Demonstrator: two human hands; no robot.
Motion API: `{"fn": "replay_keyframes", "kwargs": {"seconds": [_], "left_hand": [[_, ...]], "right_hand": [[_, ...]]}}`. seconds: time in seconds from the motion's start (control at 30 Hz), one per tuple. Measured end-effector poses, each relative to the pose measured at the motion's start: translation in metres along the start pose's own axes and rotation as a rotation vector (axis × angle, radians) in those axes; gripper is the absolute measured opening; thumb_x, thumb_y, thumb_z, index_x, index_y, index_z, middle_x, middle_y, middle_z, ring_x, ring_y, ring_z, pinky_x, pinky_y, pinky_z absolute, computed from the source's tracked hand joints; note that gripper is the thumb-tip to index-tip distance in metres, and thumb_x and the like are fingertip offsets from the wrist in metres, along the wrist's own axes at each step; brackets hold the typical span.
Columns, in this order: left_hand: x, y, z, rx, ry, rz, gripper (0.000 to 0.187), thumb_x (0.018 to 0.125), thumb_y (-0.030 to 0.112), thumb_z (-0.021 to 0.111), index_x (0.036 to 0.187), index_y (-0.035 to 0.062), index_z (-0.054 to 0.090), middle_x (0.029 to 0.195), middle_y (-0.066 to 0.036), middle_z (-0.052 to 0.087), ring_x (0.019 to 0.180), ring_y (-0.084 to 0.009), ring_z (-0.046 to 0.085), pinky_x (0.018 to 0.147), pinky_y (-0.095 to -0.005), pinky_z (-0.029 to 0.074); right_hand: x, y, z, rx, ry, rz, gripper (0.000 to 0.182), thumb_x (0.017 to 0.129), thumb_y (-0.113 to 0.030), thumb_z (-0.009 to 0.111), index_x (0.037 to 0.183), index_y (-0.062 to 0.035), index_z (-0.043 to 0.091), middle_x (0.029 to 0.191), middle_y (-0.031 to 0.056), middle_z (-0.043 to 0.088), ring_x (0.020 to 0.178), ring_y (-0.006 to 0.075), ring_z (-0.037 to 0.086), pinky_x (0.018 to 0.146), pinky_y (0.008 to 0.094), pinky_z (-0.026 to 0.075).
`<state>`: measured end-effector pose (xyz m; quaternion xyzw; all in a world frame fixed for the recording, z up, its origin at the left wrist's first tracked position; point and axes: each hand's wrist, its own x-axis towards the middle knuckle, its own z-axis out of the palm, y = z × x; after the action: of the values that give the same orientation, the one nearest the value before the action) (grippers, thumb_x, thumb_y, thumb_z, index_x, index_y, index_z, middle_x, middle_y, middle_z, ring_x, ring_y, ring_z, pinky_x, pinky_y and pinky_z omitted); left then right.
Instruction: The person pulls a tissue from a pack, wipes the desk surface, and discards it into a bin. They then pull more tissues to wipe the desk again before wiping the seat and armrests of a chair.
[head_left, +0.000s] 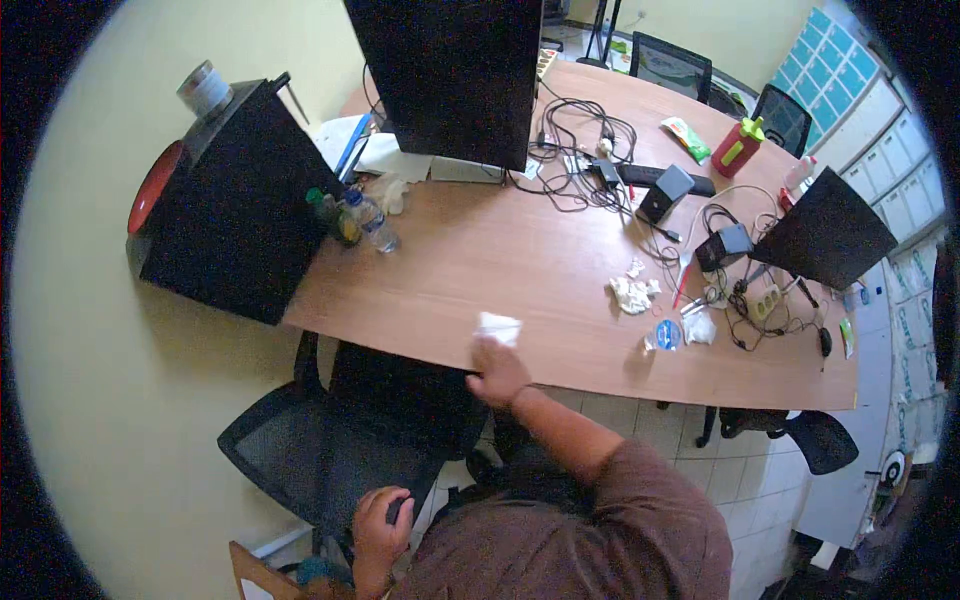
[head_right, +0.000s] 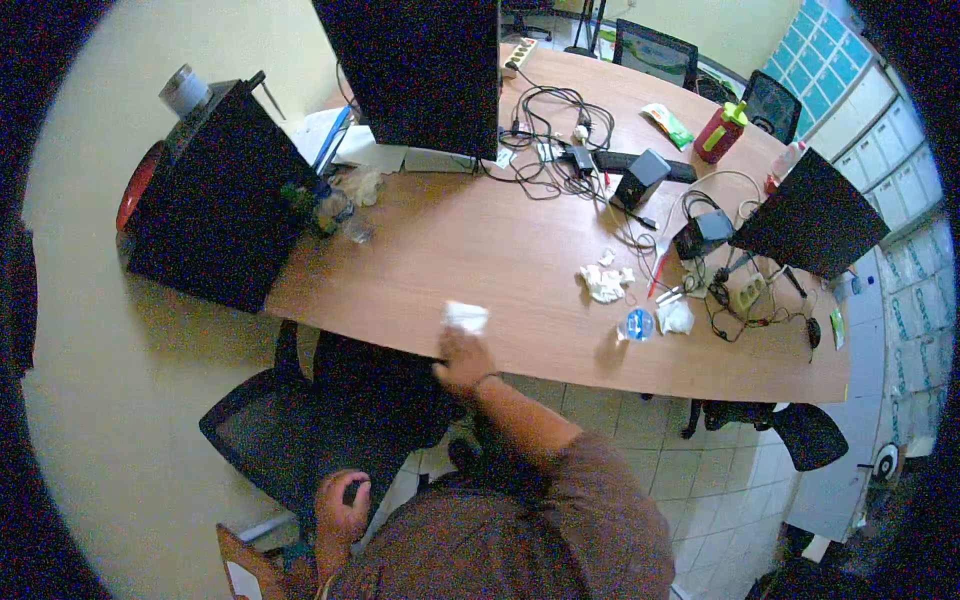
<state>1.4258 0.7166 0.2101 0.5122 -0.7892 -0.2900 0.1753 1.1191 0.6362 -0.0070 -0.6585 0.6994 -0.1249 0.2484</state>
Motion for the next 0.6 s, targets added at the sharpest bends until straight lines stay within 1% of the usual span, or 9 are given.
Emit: {"fn": "replay_keyframes", "kwargs": {"seconds": [0.07, 0.13, 0.2, 0.27, 0.37, 0.4, 0.43, 0.5, 0.6], "left_hand": [[-0.014, -0.004, -0.008, -0.014, 0.040, 0.009, 0.014, 0.080, 0.012, 0.072, 0.091, 0.0055, 0.068, 0.094, -0.012, 0.069, 0.090, -0.0327, 0.065, 0.084, -0.0405, 0.049], [-0.025, -0.007, -0.014, -0.039, 0.087, 0.009, 0.013, 0.079, 0.011, 0.072, 0.090, 0.0062, 0.068, 0.092, -0.011, 0.069, 0.087, -0.0316, 0.065, 0.082, -0.0406, 0.049], [-0.042, -0.015, -0.014, -0.033, 0.074, 0.058, 0.012, 0.079, 0.011, 0.072, 0.089, 0.0065, 0.068, 0.091, -0.010, 0.069, 0.087, -0.0308, 0.065, 0.081, -0.0406, 0.049], [-0.050, -0.023, -0.012, -0.024, 0.060, 0.118, 0.012, 0.078, 0.012, 0.073, 0.088, 0.0069, 0.068, 0.090, -0.010, 0.070, 0.086, -0.0300, 0.066, 0.080, -0.0406, 0.050], [-0.057, -0.033, -0.005, -0.031, -0.039, 0.219, 0.013, 0.078, 0.014, 0.074, 0.087, 0.0074, 0.068, 0.089, -0.009, 0.070, 0.085, -0.0290, 0.066, 0.079, -0.0407, 0.050], [-0.057, -0.031, -0.005, -0.007, -0.084, 0.246, 0.013, 0.078, 0.015, 0.074, 0.087, 0.0078, 0.068, 0.090, -0.009, 0.070, 0.085, -0.0289, 0.066, 0.079, -0.0410, 0.050], [-0.055, -0.030, -0.004, 0.017, -0.127, 0.273, 0.014, 0.077, 0.016, 0.075, 0.087, 0.0082, 0.068, 0.090, -0.008, 0.070, 0.085, -0.0287, 0.066, 0.079, -0.0414, 0.050], [-0.052, -0.030, -0.002, 0.002, -0.124, 0.296, 0.014, 0.078, 0.017, 0.074, 0.088, 0.0086, 0.068, 0.091, -0.008, 0.070, 0.087, -0.0288, 0.066, 0.081, -0.0415, 0.049], [-0.039, -0.024, -0.005, -0.015, -0.115, 0.326, 0.016, 0.078, 0.019, 0.074, 0.089, 0.0093, 0.069, 0.094, -0.009, 0.070, 0.090, -0.0293, 0.066, 0.084, -0.0419, 0.048]], "right_hand": [[-0.023, 0.036, -0.008, -0.066, 0.036, 0.142, 0.072, 0.093, -0.045, 0.047, 0.147, 0.0006, 0.033, 0.156, 0.0227, 0.027, 0.144, 0.0391, 0.025, 0.114, 0.0529, 0.026], [-0.016, 0.060, -0.004, -0.407, 0.250, 0.288, 0.071, 0.093, -0.045, 0.045, 0.145, 0.0033, 0.035, 0.156, 0.0233, 0.026, 0.144, 0.0397, 0.027, 0.112, 0.0481, 0.031], [0.043, 0.051, -0.027, -0.175, 0.197, 0.468, 0.079, 0.093, -0.049, 0.049, 0.149, 0.0032, 0.029, 0.156, 0.0225, 0.027, 0.144, 0.0398, 0.026, 0.113, 0.0537, 0.028], [0.089, 0.048, -0.003, -0.222, 0.214, 0.351, 0.078, 0.093, -0.048, 0.047, 0.149, 0.0032, 0.029, 0.157, 0.0203, 0.026, 0.144, 0.0399, 0.024, 0.113, 0.0542, 0.028], [0.092, -0.001, 0.017, -0.226, 0.057, 0.161, 0.074, 0.092, -0.045, 0.048, 0.149, -0.0001, 0.030, 0.157, 0.0183, 0.028, 0.145, 0.0388, 0.024, 0.114, 0.0527, 0.026], [0.074, -0.021, 0.016, -0.243, -0.012, 0.120, 0.073, 0.092, -0.044, 0.049, 0.149, -0.0015, 0.031, 0.157, 0.0183, 0.028, 0.145, 0.0375, 0.024, 0.115, 0.0520, 0.026], [0.051, -0.026, 0.017, -0.250, -0.007, 0.133, 0.073, 0.092, -0.044, 0.049, 0.149, -0.0015, 0.031, 0.157, 0.0183, 0.028, 0.145, 0.0375, 0.024, 0.115, 0.0520, 0.026], [-0.003, -0.027, 0.024, -0.085, 0.086, 0.062, 0.066, 0.092, -0.038, 0.049, 0.146, -0.0022, 0.034, 0.158, 0.0179, 0.024, 0.145, 0.0389, 0.024, 0.116, 0.0514, 0.025], [-0.069, 0.012, 0.014, -0.073, 0.118, 0.228, 0.069, 0.089, -0.037, 0.054, 0.145, -0.0007, 0.036, 0.156, 0.0206, 0.027, 0.145, 0.0377, 0.023, 0.118, 0.0472, 0.022]]}}
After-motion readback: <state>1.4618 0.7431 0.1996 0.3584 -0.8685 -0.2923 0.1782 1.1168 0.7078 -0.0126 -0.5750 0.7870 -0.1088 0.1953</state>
